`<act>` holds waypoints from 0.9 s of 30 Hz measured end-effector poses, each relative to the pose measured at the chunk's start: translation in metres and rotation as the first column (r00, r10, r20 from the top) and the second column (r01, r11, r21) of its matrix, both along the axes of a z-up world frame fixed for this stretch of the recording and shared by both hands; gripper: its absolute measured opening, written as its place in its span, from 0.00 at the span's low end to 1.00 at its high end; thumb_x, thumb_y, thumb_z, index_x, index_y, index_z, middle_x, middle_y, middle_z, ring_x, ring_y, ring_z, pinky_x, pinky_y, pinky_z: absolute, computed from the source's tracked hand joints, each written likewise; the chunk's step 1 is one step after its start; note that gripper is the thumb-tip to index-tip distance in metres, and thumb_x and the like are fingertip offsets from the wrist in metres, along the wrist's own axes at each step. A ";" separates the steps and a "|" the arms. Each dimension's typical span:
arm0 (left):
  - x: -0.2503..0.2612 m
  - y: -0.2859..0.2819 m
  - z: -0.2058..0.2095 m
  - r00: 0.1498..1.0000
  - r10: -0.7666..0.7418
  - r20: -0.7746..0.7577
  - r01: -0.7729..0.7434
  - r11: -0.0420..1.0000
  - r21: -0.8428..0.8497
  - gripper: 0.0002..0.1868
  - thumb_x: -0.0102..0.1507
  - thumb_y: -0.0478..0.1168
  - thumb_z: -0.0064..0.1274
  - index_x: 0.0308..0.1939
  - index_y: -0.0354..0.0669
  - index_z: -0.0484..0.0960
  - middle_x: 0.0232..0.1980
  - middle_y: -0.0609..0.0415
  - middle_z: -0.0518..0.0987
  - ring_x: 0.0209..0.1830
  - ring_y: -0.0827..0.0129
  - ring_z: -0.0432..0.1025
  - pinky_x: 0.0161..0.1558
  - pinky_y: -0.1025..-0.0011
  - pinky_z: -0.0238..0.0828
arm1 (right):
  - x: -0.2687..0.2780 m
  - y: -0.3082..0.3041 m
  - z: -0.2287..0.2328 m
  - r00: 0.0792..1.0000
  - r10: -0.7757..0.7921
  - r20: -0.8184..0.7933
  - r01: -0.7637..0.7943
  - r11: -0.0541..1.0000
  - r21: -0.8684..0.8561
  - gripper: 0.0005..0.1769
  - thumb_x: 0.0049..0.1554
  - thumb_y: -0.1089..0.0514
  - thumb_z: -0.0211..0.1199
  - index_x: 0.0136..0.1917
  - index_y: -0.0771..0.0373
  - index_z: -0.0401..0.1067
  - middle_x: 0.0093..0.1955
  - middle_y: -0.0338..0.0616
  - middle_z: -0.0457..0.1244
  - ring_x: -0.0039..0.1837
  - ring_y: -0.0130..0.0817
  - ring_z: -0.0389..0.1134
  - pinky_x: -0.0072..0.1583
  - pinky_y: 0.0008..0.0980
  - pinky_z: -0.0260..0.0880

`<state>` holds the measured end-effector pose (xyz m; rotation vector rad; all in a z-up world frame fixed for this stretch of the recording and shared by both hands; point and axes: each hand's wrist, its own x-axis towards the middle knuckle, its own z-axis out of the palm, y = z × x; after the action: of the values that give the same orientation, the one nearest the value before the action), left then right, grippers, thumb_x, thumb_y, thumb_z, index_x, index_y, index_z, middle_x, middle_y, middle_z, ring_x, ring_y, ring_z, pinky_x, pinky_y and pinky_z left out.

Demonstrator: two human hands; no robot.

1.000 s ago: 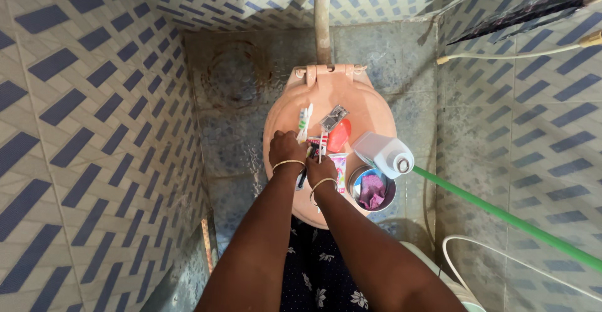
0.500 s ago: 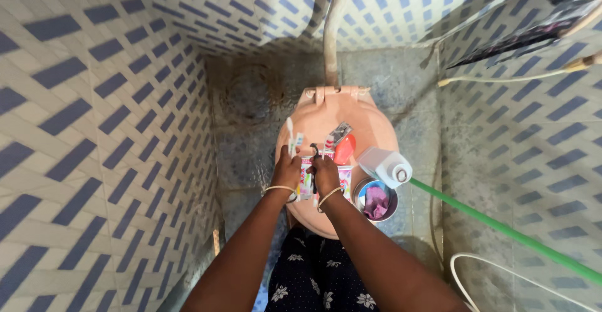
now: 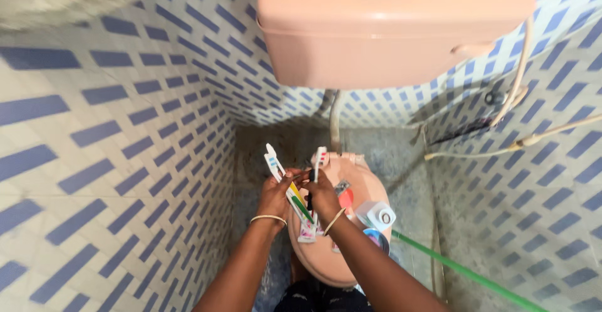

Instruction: The person organizes and restocks bathroom supplies on a corner shelf and the toilet tank. They place multiple boxes of dental floss, toothbrushes, a bottle of liquid soap, and a bar of soap onto the shelf, then wipe the toilet tank with a cloth.

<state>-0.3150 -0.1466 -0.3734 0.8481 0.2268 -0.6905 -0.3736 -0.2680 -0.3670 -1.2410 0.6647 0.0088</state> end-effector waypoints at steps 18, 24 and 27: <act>0.069 0.038 0.219 0.951 -0.020 0.309 -0.045 0.978 0.201 0.35 0.67 0.54 0.49 0.76 0.55 0.56 0.55 0.52 0.76 0.51 0.69 0.70 0.52 0.68 0.67 | 0.096 0.054 0.212 0.883 0.139 0.449 -0.146 0.989 -0.019 0.12 0.62 0.63 0.57 0.59 0.64 0.66 0.45 0.42 0.66 0.43 0.28 0.68 0.44 0.31 0.72; 0.056 0.048 0.296 0.850 -0.094 0.519 -0.144 0.905 0.401 0.33 0.66 0.52 0.46 0.75 0.56 0.58 0.56 0.52 0.79 0.49 0.65 0.75 0.39 0.62 0.74 | 0.165 0.059 0.317 0.896 0.044 0.443 -0.077 0.995 0.057 0.10 0.60 0.62 0.60 0.52 0.61 0.62 0.38 0.42 0.62 0.35 0.33 0.67 0.35 0.32 0.70; 0.073 0.048 0.330 0.724 -0.077 0.686 -0.412 0.749 0.519 0.28 0.68 0.47 0.45 0.73 0.51 0.66 0.44 0.39 0.83 0.36 0.48 0.79 0.37 0.58 0.73 | 0.200 0.071 0.348 0.890 0.020 0.456 -0.054 0.997 0.062 0.10 0.58 0.63 0.60 0.51 0.60 0.61 0.36 0.41 0.62 0.36 0.31 0.67 0.35 0.30 0.70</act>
<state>-0.2420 -0.0984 -0.0439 1.6788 -0.1366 -0.0442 -0.1738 -0.1972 -0.0193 -1.1302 0.2279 -0.2203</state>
